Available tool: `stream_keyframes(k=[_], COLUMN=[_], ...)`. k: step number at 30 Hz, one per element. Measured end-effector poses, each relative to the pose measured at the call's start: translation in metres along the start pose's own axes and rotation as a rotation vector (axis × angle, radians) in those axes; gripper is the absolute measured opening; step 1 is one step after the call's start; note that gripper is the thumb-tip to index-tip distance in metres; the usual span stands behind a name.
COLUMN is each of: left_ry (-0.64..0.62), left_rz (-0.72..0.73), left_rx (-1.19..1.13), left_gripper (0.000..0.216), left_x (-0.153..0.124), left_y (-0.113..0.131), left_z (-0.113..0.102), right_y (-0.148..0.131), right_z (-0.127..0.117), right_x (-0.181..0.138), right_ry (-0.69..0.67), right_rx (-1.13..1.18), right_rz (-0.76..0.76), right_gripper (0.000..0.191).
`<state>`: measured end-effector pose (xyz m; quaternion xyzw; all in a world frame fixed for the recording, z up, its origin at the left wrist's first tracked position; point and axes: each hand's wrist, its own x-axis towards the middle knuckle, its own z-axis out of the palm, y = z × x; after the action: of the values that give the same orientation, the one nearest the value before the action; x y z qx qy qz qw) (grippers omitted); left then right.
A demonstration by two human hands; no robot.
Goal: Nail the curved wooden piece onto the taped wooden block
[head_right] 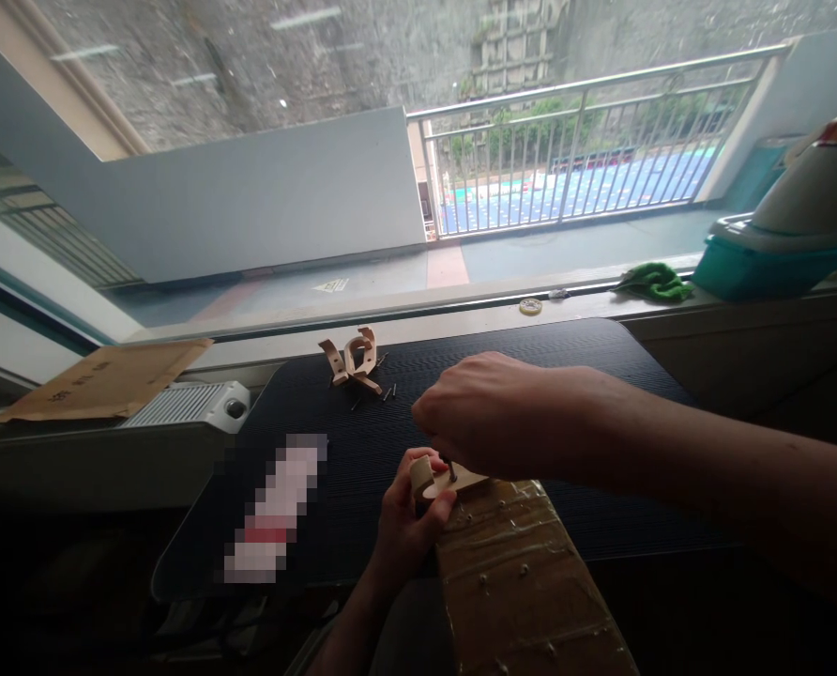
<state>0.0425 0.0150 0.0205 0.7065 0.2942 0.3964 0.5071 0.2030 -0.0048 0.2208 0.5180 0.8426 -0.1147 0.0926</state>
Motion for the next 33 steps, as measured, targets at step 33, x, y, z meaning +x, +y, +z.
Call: stream_keyframes(k=[33], left_ry=[-0.028], left_rz=[0.002], left_rx=[-0.013], left_gripper=[0.018], left_x=[0.000], left_y=[-0.001], left_z=[0.000], right_y=[-0.004], right_z=[-0.011], right_x=[-0.008], right_ry=[0.040], right_rx=[-0.001], right_rz=[0.021], right_gripper=[0.012])
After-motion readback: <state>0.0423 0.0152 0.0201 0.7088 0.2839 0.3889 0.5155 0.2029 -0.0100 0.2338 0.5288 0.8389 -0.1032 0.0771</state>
